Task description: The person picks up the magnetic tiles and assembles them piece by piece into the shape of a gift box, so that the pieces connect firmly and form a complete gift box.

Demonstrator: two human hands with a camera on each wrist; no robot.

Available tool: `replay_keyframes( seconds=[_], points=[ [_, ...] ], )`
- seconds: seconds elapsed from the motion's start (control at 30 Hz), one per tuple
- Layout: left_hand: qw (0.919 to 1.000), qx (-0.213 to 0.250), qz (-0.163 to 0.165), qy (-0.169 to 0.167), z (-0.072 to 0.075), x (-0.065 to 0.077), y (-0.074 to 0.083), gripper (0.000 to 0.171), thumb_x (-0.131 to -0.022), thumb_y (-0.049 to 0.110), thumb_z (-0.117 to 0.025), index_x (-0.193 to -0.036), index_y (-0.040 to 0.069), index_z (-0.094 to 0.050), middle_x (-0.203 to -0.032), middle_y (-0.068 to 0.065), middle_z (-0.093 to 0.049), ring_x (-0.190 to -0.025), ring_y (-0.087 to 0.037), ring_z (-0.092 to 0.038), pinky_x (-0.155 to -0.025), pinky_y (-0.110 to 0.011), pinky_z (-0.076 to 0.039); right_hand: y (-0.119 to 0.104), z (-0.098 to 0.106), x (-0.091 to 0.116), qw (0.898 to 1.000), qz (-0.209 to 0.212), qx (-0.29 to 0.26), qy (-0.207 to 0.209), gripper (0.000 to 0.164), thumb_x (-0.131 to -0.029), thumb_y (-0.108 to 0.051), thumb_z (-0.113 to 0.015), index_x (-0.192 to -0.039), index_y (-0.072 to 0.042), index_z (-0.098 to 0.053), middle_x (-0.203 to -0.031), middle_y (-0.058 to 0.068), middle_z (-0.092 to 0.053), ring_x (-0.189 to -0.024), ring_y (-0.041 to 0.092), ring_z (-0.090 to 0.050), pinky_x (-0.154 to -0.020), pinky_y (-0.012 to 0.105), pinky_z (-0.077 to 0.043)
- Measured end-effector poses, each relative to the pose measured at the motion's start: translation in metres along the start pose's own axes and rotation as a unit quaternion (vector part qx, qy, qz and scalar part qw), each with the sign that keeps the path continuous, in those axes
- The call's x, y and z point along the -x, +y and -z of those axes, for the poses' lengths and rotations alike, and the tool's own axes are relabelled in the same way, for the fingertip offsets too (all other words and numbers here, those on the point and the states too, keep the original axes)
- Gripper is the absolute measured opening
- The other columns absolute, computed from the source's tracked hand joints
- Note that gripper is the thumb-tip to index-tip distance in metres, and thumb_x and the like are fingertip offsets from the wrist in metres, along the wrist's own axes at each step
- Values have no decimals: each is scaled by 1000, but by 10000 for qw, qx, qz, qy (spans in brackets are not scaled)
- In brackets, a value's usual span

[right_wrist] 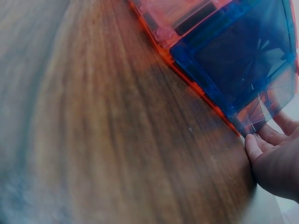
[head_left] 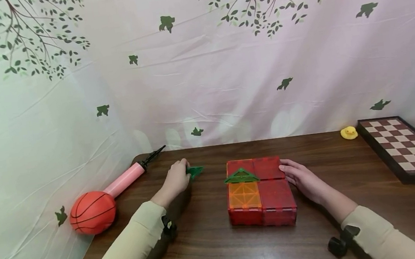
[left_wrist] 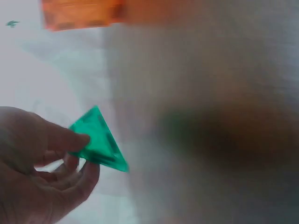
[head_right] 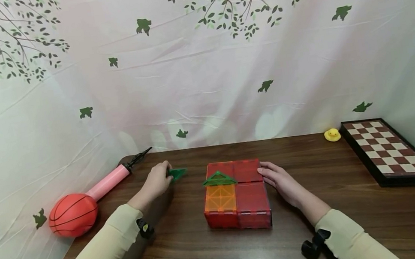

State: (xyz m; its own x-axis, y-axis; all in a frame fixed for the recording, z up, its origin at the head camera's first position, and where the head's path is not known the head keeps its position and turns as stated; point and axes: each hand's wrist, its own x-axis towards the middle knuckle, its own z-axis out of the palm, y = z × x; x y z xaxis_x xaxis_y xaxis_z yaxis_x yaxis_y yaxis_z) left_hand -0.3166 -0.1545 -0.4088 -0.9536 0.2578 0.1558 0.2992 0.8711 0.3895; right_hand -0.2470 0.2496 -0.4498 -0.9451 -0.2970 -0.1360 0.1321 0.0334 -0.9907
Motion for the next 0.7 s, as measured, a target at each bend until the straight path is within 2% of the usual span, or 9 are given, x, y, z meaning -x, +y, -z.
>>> replay_keyframes(
  seconds=[0.1, 0.17, 0.3, 0.4, 0.5, 0.6, 0.7],
  points=[
    [9983, 367, -365, 263, 16, -8, 13, 10, -98, 3, -66, -105, 4, -59, -96, -12, -64, -88, -28, -63, -75, -44, -54, 0, 0, 0, 10000, -35, 14, 28, 76, -107, -42, -50, -161, 0, -15, -162, 22, -26, -134, 9, -43, -100, 15, -39],
    [9948, 702, -636, 367, 28, -13, 27, 10, -99, 5, -66, -104, 5, -58, -96, -10, -65, -87, -26, -64, -73, -42, -53, -1, 0, 0, 10000, -61, 37, 35, 77, -107, -43, -50, -161, -1, -16, -162, 22, -27, -137, 14, -41, -101, 16, -38],
    [9858, 1278, -1082, 138, 41, -21, 63, 13, -98, 8, -67, -107, 6, -59, -96, -8, -64, -86, -23, -61, -74, -39, -51, -1, 0, 0, 9999, -59, 81, 28, 76, -107, -44, -50, -161, -1, -18, -162, 21, -29, -139, 17, -40, -102, 17, -38],
    [9774, 1520, -1456, -209, 40, -26, 94, 16, -96, 5, -68, -110, 4, -60, -97, -8, -64, -88, -23, -60, -78, -38, -51, -1, 0, 0, 10000, -15, 82, 37, 74, -107, -44, -50, -160, -1, -20, -161, 22, -31, -136, 15, -43, -101, 16, -39],
    [9705, 1625, -1676, -610, 34, -29, 121, 18, -96, 6, -69, -111, 4, -61, -101, -7, -64, -94, -21, -62, -82, -34, -53, -1, 1, 0, 10000, 8, 46, 32, 74, -107, -43, -49, -160, -1, -20, -160, 22, -31, -133, 12, -45, -100, 16, -40],
    [9636, 1677, -1850, -958, 28, -32, 141, 16, -96, 8, -70, -110, 6, -62, -104, -4, -67, -98, -17, -65, -85, -29, -53, 0, 2, -1, 10000, 6, 12, 16, 74, -107, -43, -49, -160, 0, -20, -160, 22, -31, -132, 9, -46, -100, 15, -40],
    [9568, 1660, -2073, -1181, 21, -35, 153, 14, -94, 8, -73, -105, 6, -64, -100, -3, -69, -94, -15, -66, -83, -24, -53, 1, 2, -1, 10000, 13, 17, 11, 73, -108, -43, -48, -160, 0, -20, -160, 22, -32, -131, 8, -46, -100, 15, -39]
  ],
)
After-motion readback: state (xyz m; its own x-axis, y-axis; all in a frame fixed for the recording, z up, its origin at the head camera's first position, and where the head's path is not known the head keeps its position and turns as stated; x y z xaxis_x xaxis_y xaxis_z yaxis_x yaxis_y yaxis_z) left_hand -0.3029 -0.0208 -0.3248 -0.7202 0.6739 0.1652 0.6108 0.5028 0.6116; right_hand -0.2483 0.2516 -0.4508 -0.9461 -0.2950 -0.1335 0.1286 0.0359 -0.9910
